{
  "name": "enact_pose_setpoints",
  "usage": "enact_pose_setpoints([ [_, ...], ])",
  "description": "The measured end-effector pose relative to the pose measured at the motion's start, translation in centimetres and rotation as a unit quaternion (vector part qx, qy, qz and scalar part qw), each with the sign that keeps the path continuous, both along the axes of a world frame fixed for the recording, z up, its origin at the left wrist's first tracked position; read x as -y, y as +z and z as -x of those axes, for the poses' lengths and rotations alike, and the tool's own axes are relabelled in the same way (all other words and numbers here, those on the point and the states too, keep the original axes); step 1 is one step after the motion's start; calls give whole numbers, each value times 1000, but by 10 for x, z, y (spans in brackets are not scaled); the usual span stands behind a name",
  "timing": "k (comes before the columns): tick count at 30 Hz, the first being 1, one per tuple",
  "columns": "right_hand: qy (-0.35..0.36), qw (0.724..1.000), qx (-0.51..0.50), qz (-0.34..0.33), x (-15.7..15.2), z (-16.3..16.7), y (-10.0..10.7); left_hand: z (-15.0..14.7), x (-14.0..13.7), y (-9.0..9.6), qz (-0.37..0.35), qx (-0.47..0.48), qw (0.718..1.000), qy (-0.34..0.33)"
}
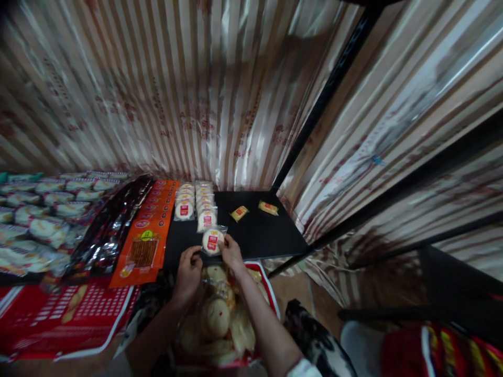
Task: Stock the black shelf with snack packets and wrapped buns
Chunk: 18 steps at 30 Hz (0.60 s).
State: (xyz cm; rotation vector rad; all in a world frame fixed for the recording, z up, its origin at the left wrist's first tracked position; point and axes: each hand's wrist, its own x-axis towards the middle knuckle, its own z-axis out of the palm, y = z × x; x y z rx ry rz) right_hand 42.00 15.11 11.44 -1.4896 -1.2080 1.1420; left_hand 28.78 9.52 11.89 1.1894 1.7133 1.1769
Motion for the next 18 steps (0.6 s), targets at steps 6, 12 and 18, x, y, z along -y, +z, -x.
enact_pose_setpoints([
  [6,28,995,98,-22,-32,4,0,-10,-29,-8,-33,-136,989,-43],
  [12,12,984,170,-56,-47,8,-7,-11,-43,-14,-29,-174,982,-61],
  [18,4,944,327,-46,-50,11,-7,-8,-46,-11,-28,-206,975,-73],
])
